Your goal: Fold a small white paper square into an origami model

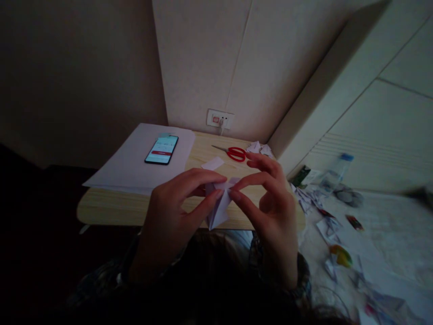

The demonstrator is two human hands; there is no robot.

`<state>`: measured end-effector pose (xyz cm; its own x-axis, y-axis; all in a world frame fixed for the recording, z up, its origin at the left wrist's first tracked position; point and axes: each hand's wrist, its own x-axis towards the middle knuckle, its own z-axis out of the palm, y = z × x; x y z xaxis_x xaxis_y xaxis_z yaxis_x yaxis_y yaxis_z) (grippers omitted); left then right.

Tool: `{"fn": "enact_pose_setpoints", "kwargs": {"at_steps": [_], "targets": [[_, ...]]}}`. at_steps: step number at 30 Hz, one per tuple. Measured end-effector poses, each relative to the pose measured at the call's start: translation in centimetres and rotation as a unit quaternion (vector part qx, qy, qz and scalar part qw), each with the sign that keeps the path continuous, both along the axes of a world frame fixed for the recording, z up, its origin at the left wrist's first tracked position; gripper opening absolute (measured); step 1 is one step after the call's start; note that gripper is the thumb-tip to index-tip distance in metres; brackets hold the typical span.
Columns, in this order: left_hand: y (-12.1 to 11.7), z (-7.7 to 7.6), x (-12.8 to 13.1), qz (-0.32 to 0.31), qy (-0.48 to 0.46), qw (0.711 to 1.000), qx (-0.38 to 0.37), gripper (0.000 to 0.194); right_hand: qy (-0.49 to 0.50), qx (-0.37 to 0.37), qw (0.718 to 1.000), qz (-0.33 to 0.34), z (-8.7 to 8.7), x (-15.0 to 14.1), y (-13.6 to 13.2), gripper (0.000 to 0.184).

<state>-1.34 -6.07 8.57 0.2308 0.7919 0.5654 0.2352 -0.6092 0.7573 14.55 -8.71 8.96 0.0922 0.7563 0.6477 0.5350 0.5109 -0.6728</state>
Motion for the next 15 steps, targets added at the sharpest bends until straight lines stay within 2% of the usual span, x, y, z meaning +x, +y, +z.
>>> {"fn": "enact_pose_setpoints", "kwargs": {"at_steps": [5,10,15], "targets": [[-0.1,0.3,-0.1,-0.003,-0.013,0.999,-0.047,0.011,-0.045,0.014,0.999,-0.008,0.1,0.0,-0.2,0.005],[0.0,0.6,-0.4,-0.013,-0.031,0.996,-0.086,0.011,-0.121,0.06,0.991,0.009,-0.1,0.9,-0.4,0.012],[0.0,0.7,-0.4,-0.032,-0.049,0.99,-0.126,0.011,-0.126,0.059,0.99,0.03,-0.3,1.6,-0.3,0.011]]}}
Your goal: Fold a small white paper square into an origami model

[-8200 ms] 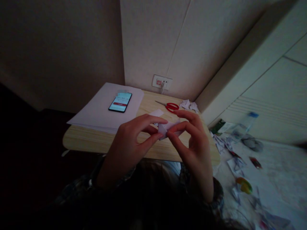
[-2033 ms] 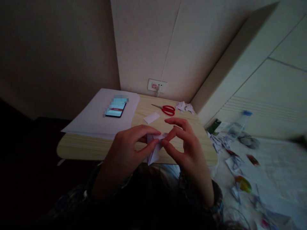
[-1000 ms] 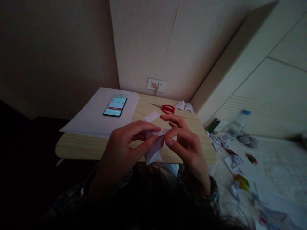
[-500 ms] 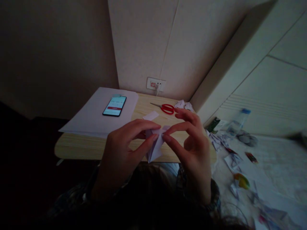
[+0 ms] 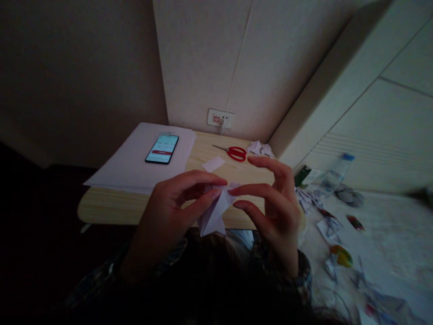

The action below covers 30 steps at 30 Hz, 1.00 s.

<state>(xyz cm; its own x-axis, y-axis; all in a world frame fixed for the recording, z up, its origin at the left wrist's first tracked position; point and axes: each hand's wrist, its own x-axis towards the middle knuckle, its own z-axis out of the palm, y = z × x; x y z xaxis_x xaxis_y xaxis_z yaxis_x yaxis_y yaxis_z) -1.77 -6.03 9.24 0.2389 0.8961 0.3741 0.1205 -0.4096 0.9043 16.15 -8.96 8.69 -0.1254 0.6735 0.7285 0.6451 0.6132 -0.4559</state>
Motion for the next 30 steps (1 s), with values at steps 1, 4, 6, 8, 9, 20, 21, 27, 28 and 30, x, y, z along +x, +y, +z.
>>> {"fn": "enact_pose_setpoints", "kwargs": {"at_steps": [1,4,6,8,9,20,21,27,28,30], "targets": [[0.0,0.0,0.0,-0.005,0.0,1.0,-0.003,0.011,0.007,-0.007,1.0,0.002,0.0,0.1,0.0,0.01],[0.0,0.1,0.1,-0.011,0.006,1.0,-0.001,0.011,0.026,-0.022,0.999,0.009,-0.1,0.1,0.1,0.007],[0.0,0.2,0.1,-0.018,0.009,1.0,0.002,0.01,0.032,-0.026,0.999,0.014,-0.2,0.2,0.1,0.006],[0.0,0.1,0.1,-0.023,0.011,1.0,0.003,0.011,0.035,-0.027,0.999,0.018,-0.2,0.2,0.1,0.006],[0.0,0.1,0.1,-0.022,0.013,1.0,0.003,0.011,0.037,-0.026,0.999,0.02,-0.2,0.2,0.2,0.005],[-0.1,0.1,0.2,-0.026,0.016,1.0,0.003,0.013,0.05,-0.027,0.998,0.032,-0.4,0.3,0.2,0.004],[-0.1,0.1,0.2,-0.023,0.016,1.0,0.003,0.013,0.05,-0.03,0.998,0.03,-0.3,0.3,0.2,0.004],[-0.1,-0.3,0.2,0.026,0.038,0.997,0.057,0.012,0.058,-0.022,0.998,-0.03,0.2,-0.5,-0.2,0.006],[-0.1,-0.4,0.2,0.031,0.043,0.996,0.068,0.012,0.059,-0.027,0.997,-0.034,0.2,-0.7,-0.2,0.006],[-0.2,-0.6,0.3,0.036,0.053,0.994,0.084,0.013,0.068,-0.047,0.996,-0.032,0.2,-1.0,-0.1,0.004]]}}
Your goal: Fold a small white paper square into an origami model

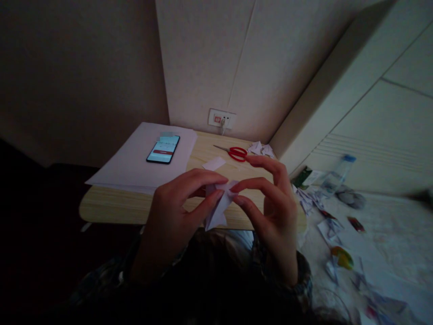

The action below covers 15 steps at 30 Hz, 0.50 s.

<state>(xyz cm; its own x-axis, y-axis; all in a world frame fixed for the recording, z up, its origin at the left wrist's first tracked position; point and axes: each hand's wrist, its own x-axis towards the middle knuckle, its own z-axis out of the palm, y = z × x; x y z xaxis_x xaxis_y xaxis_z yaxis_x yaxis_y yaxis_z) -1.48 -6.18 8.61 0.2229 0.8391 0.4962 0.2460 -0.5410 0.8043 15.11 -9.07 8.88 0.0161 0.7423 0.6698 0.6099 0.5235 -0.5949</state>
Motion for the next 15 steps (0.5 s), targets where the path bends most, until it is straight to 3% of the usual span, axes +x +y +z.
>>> {"fn": "enact_pose_setpoints", "kwargs": {"at_steps": [9,15], "targets": [[-0.14,-0.19,0.04,-0.007,0.022,0.999,0.023,0.012,0.085,-0.079,0.983,0.141,-0.52,0.6,0.94,0.008],[-0.03,-0.09,-0.02,-0.002,0.032,0.998,0.046,0.013,0.071,-0.071,0.987,0.127,-0.36,0.62,0.84,0.012]]}}
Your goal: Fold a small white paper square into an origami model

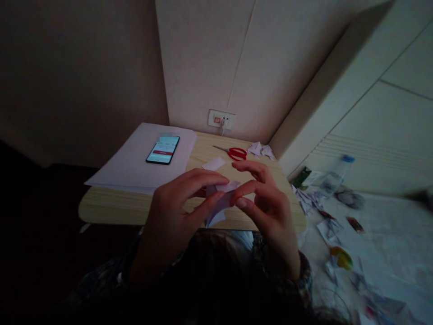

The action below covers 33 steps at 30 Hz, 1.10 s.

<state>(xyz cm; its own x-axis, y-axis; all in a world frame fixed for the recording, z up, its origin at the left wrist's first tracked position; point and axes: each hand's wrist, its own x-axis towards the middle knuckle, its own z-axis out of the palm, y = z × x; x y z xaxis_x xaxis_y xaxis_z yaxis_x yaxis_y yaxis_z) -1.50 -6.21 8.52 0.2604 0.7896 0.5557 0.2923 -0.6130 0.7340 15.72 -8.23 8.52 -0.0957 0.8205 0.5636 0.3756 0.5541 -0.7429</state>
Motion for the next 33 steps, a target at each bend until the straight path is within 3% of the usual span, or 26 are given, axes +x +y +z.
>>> {"fn": "enact_pose_setpoints", "kwargs": {"at_steps": [5,13,20,27,33], "targets": [[-0.1,0.2,0.1,0.006,-0.008,1.0,0.002,0.013,-0.017,-0.002,1.0,-0.013,0.3,0.0,-0.3,0.014],[-0.1,0.4,0.0,-0.006,-0.029,0.999,-0.022,0.013,-0.013,0.02,0.999,0.039,-0.1,0.8,0.4,0.018],[-0.1,0.2,0.2,-0.008,-0.017,1.0,0.003,0.013,-0.052,-0.003,0.998,-0.039,0.4,-0.2,-0.4,0.01],[0.1,0.0,0.4,-0.016,-0.013,1.0,0.016,0.013,-0.095,0.051,0.986,-0.125,0.7,-0.8,-0.6,0.006],[0.0,0.0,0.3,-0.024,-0.048,0.998,-0.036,0.014,-0.096,0.086,0.981,-0.147,0.6,-0.9,-0.9,0.003]]}}
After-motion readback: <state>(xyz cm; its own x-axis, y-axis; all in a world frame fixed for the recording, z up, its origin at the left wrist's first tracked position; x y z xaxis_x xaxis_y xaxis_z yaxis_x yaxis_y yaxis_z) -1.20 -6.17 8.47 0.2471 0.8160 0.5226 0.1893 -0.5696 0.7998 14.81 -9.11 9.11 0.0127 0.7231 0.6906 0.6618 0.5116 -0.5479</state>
